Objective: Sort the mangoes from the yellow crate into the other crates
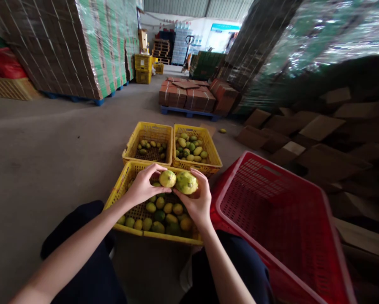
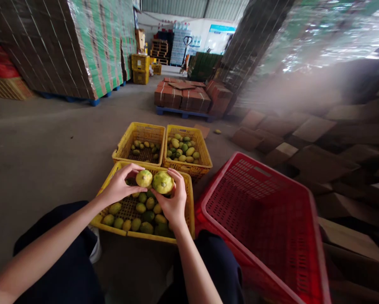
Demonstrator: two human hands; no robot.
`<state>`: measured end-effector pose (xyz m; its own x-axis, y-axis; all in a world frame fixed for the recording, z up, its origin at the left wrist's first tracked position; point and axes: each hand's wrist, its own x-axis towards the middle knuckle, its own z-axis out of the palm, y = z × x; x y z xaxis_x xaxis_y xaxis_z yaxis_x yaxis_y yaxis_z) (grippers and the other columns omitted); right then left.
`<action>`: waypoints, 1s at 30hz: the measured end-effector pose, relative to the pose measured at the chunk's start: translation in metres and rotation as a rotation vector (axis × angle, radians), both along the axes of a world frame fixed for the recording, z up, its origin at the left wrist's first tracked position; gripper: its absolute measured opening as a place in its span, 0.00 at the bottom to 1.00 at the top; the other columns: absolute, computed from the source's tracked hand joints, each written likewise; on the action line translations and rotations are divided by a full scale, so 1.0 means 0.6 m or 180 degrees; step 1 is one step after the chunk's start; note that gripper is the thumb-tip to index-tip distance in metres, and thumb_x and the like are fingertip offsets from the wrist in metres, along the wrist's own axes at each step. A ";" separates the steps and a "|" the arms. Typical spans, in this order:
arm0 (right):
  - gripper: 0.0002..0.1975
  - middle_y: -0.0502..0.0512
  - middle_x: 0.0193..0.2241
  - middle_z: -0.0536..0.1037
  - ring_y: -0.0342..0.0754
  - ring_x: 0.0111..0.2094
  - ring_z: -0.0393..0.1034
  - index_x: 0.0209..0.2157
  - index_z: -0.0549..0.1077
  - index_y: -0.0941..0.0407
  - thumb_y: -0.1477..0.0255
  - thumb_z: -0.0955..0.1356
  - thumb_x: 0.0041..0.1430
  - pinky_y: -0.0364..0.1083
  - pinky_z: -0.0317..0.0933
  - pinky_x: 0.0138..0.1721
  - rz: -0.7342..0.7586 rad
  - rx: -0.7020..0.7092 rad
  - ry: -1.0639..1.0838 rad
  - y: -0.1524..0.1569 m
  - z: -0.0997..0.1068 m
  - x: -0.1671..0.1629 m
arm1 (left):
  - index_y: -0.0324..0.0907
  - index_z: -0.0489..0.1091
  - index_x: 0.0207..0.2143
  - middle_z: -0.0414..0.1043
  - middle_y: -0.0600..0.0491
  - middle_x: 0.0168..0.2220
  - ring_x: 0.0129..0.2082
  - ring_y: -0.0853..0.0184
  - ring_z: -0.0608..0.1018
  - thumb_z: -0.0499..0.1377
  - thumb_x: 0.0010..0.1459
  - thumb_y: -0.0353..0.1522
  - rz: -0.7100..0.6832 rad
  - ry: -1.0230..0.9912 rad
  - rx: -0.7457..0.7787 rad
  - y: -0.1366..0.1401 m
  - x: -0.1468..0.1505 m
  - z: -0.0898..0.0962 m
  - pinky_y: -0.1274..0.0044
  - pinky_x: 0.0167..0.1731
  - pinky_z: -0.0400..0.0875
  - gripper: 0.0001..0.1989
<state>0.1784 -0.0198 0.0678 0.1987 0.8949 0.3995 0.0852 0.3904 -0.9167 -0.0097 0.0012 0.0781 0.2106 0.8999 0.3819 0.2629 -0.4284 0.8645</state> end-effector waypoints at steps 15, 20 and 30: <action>0.21 0.51 0.26 0.78 0.46 0.22 0.71 0.34 0.74 0.58 0.56 0.74 0.44 0.43 0.66 0.20 0.1255 -0.2192 0.1926 0.032 -0.012 -0.003 | 0.38 0.70 0.50 0.78 0.46 0.35 0.33 0.63 0.79 0.58 0.50 0.34 -0.0479 -0.2332 -0.3043 0.022 -0.008 -0.016 0.72 0.36 0.73 0.23; 0.16 0.47 0.29 0.79 0.45 0.27 0.72 0.36 0.74 0.54 0.64 0.74 0.44 0.42 0.67 0.25 0.1297 -0.1976 0.1982 0.032 -0.018 -0.016 | 0.41 0.71 0.48 0.75 0.48 0.43 0.38 0.65 0.76 0.55 0.51 0.35 -0.0473 -0.2443 -0.2895 0.017 0.007 -0.011 0.75 0.37 0.72 0.21; 0.22 0.53 0.28 0.79 0.51 0.34 0.73 0.27 0.77 0.57 0.52 0.65 0.55 0.48 0.65 0.40 0.0496 -0.0851 0.1578 0.024 -0.050 -0.055 | 0.42 0.67 0.29 0.70 0.53 0.32 0.36 0.64 0.71 0.46 0.62 0.43 0.0504 -0.1020 -0.0729 -0.006 0.051 -0.031 0.74 0.41 0.66 0.18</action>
<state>0.1453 -0.0056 0.0375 0.1623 0.9855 0.0487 -0.4191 0.1136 -0.9008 0.0210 -0.0024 0.0596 -0.0339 0.9808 0.1919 0.0126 -0.1916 0.9814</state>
